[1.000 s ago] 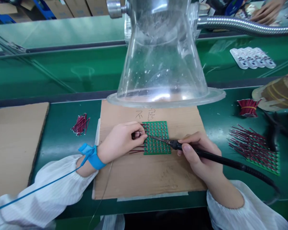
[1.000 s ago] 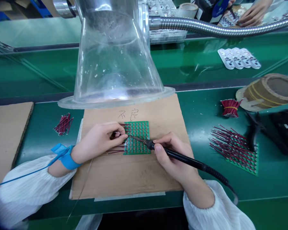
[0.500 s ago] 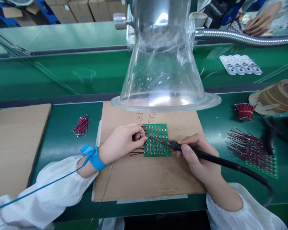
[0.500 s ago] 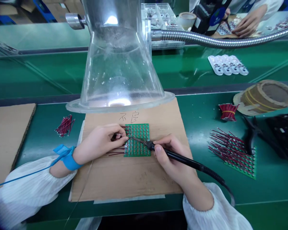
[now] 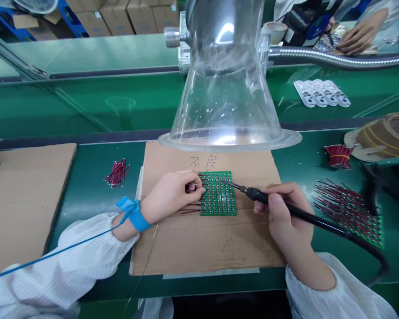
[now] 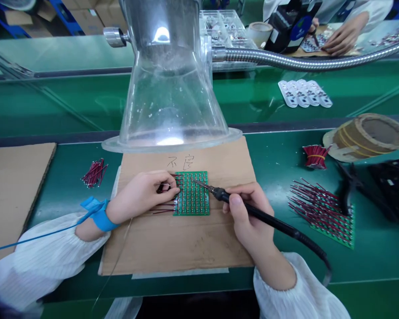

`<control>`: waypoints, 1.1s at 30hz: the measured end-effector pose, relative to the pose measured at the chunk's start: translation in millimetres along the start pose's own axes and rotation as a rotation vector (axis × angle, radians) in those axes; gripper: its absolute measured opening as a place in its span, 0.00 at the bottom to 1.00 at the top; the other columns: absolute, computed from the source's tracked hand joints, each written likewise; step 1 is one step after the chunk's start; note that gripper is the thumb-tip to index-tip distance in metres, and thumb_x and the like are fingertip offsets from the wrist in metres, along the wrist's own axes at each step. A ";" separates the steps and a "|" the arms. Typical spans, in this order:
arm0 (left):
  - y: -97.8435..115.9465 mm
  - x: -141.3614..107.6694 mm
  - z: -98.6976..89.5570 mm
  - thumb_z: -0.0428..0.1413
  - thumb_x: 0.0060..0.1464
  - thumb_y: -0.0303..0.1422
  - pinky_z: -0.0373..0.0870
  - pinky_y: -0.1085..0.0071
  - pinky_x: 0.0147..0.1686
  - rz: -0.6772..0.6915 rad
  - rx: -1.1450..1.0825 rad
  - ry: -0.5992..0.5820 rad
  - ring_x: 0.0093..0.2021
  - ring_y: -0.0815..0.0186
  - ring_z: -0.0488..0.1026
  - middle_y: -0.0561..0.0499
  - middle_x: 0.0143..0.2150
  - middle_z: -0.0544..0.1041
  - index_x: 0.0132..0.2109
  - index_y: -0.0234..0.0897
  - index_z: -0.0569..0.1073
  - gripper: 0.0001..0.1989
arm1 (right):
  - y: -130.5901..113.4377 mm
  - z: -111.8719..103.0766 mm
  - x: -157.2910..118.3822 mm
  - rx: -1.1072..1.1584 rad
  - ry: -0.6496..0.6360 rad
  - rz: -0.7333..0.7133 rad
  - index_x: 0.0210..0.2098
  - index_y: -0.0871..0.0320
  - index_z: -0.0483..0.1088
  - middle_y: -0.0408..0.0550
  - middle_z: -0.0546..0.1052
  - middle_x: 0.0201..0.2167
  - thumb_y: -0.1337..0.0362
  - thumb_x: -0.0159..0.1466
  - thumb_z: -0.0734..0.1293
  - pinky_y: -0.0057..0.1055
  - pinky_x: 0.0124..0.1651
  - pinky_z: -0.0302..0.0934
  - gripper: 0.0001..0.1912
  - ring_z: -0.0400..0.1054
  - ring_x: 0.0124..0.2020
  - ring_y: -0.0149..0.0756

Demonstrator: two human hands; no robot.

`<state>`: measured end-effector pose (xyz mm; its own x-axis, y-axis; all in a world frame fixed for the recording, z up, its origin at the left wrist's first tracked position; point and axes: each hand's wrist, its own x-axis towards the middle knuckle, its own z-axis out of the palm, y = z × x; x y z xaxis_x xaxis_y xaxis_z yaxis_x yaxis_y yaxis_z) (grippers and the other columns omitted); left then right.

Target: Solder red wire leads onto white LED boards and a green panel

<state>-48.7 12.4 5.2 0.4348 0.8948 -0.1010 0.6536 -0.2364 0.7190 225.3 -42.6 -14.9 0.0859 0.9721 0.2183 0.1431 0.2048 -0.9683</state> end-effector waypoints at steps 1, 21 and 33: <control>-0.5 0.3 0.6 0.61 0.64 0.33 0.64 0.70 0.32 0.007 0.002 0.005 0.31 0.68 0.71 0.55 0.31 0.75 0.34 0.38 0.75 0.08 | 0.5 0.6 0.7 -0.002 0.005 -0.007 0.43 0.52 0.73 0.41 0.78 0.26 0.55 0.75 0.69 0.29 0.28 0.68 0.08 0.73 0.25 0.33; -104.0 -92.6 -82.7 0.62 0.63 0.40 0.71 0.64 0.44 -0.406 0.350 0.535 0.39 0.61 0.75 0.48 0.40 0.78 0.41 0.39 0.78 0.09 | 34.6 9.4 14.4 -0.628 -0.367 -0.447 0.60 0.48 0.72 0.56 0.78 0.55 0.40 0.71 0.67 0.55 0.52 0.74 0.26 0.76 0.54 0.58; -81.9 -86.4 -98.5 0.57 0.64 0.40 0.64 0.68 0.30 -0.437 0.314 0.516 0.26 0.65 0.69 0.54 0.27 0.76 0.35 0.39 0.74 0.11 | 18.0 -1.8 10.1 -0.466 -0.266 -0.313 0.59 0.46 0.71 0.50 0.78 0.56 0.54 0.74 0.67 0.41 0.49 0.75 0.15 0.78 0.53 0.48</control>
<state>-200.9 -8.3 22.9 -0.2005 0.9779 0.0585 0.8803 0.1537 0.4488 230.5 -29.4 -29.8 -0.2697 0.8814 0.3878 0.5423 0.4718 -0.6952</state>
